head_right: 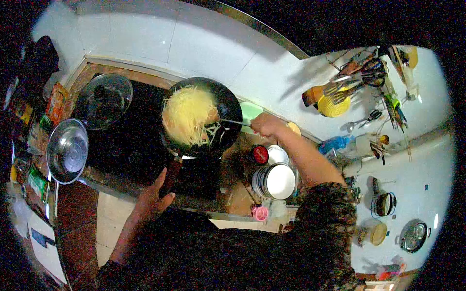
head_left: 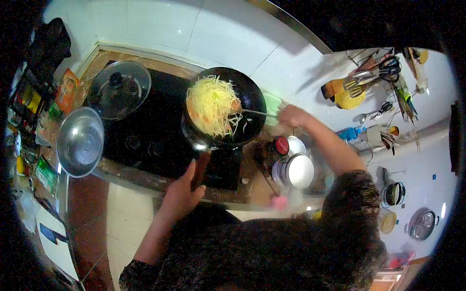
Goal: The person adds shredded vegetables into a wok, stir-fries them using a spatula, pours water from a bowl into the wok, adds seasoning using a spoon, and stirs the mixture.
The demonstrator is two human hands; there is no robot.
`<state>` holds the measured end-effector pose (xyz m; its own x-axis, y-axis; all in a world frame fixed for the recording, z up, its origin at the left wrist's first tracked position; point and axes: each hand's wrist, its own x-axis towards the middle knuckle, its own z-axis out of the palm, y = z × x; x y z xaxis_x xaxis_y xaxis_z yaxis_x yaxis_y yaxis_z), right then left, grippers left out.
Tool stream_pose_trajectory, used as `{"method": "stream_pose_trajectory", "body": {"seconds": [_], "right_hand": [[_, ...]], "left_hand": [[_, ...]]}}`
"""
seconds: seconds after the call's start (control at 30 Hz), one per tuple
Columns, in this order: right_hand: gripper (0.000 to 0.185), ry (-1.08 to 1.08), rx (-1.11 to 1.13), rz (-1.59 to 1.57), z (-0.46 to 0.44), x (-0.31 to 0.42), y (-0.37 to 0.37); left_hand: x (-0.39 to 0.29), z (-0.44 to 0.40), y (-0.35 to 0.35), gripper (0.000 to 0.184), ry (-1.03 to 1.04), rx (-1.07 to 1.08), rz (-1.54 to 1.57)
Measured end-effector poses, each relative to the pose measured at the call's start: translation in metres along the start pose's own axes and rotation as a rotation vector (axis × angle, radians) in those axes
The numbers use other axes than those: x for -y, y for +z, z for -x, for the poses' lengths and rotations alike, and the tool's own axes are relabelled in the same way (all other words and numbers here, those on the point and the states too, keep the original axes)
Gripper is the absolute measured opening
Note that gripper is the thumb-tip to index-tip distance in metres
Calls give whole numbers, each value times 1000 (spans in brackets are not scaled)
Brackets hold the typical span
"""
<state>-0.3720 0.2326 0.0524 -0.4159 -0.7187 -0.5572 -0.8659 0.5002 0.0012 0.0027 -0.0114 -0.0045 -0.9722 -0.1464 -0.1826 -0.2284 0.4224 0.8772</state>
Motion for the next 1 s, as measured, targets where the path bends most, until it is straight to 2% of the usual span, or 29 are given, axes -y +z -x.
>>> {"method": "stream_pose_trajectory", "body": {"seconds": [0.07, 0.1, 0.13, 0.2, 0.43, 0.47, 0.6, 0.67, 0.7, 0.77, 0.93, 1.0], "right_hand": [[45, 323, -122, -368, -19, 22, 15], [49, 543, -82, -529, -17, 70, -7], [49, 535, -87, -529, -15, 72, -4], [51, 422, -254, -270, -5, 71, 2], [46, 567, -342, -24, 69, 119, -31], [42, 514, -463, 99, 76, 126, -29], [35, 488, -397, 267, 99, 157, -46], [29, 395, -541, 412, 106, 163, -47], [29, 397, -540, 413, 110, 165, -52], [17, 399, -582, 465, 116, 167, -67], [28, 547, -372, 567, 83, 142, -100], [33, 376, -319, 717, 63, 120, -102]], "left_hand": [[-2, 1, 0, 73, -56, 28, 52], [-3, 2, -1, 73, -60, 22, 48], [-3, 1, -2, 73, -78, 42, 25], [-5, 1, -3, 74, -91, 66, 4], [-2, 4, 2, 73, -14, -29, -1], [-2, 4, 1, 73, 6, -44, -40], [1, 2, 3, 73, 19, -40, -5], [-9, 3, -4, 72, -58, 9, -9], [-8, 3, -3, 72, -57, 11, -7], [-5, 3, -2, 71, -10, -26, -74], [-5, 3, -1, 70, 0, -35, -30], [-6, 3, -3, 70, 1, -41, -38]]}}
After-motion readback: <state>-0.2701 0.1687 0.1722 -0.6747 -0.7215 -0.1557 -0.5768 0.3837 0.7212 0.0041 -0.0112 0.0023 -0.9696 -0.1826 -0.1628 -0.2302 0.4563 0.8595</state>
